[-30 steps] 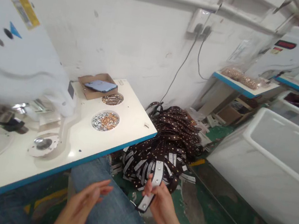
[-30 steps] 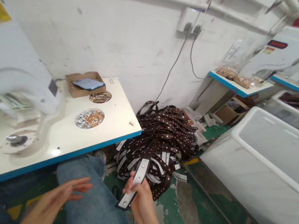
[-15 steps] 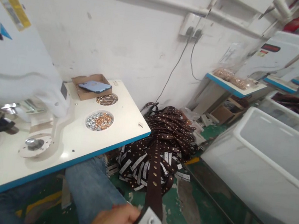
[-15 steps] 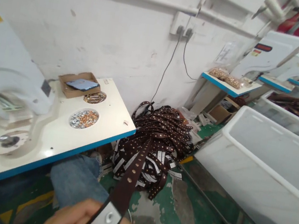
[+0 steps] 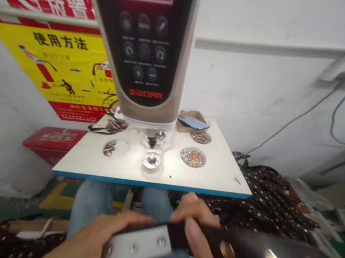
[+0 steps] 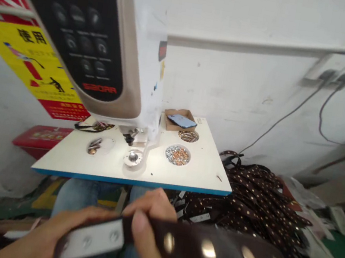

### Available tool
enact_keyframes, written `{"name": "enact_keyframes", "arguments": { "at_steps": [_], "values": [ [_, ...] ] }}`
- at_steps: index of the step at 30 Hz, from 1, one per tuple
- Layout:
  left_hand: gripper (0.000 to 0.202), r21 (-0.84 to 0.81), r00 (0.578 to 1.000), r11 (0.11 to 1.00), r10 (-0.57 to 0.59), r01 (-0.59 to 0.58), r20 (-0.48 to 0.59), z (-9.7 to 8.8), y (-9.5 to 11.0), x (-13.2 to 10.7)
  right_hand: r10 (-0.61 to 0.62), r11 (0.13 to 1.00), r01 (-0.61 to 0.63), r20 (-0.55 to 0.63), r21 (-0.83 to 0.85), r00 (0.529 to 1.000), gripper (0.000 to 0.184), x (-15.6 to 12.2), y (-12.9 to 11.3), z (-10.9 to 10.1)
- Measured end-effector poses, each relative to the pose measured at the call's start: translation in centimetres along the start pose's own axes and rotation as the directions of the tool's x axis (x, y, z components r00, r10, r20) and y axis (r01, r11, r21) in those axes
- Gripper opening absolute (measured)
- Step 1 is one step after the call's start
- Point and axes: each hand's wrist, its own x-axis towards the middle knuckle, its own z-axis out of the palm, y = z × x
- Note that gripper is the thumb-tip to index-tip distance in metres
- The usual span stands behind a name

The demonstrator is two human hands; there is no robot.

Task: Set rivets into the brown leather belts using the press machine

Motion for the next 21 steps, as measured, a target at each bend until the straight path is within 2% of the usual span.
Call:
{"name": "enact_keyframes", "arguments": {
  "at_steps": [2,4,8,10,13,16,21],
  "values": [
    [0.063,0.058,0.988,0.997,-0.049,0.058,-0.147,-1.1,-1.0,2.3,0.035,0.999,-0.037,-0.076,-0.032,0.997,0.017,3.9,1.1,0.7],
    [0.054,0.096,0.97,0.994,-0.021,0.045,-0.241,-2.3,-2.0,4.8,0.06,0.998,-0.062,-0.12,-0.015,0.991,0.013,7.6,2.7,1.4],
    [0.049,0.057,0.964,0.995,0.091,-0.079,-0.249,-5.2,-4.0,8.3,0.009,0.996,-0.017,-0.096,-0.088,0.995,0.015,12.1,4.6,2.1],
    [0.053,0.053,0.965,0.995,0.089,-0.079,-0.245,-6.7,-5.1,9.4,-0.016,0.989,0.007,-0.059,-0.145,0.998,0.016,13.3,4.6,2.1],
    [0.058,0.081,0.974,0.994,0.087,-0.072,-0.208,-7.9,-6.6,10.8,0.022,0.982,-0.031,-0.047,-0.188,0.999,0.015,14.2,4.6,2.1],
    [0.058,0.15,0.974,0.982,0.14,-0.114,-0.177,-7.8,-7.7,11.6,0.089,0.977,-0.1,-0.064,-0.188,0.994,0.019,14.4,5.1,1.9],
    [0.053,0.317,0.946,0.931,0.252,-0.18,-0.203,-7.0,-8.7,12.0,0.148,0.979,-0.159,-0.088,-0.128,0.985,0.025,14.0,6.0,1.6]
  ]
}}
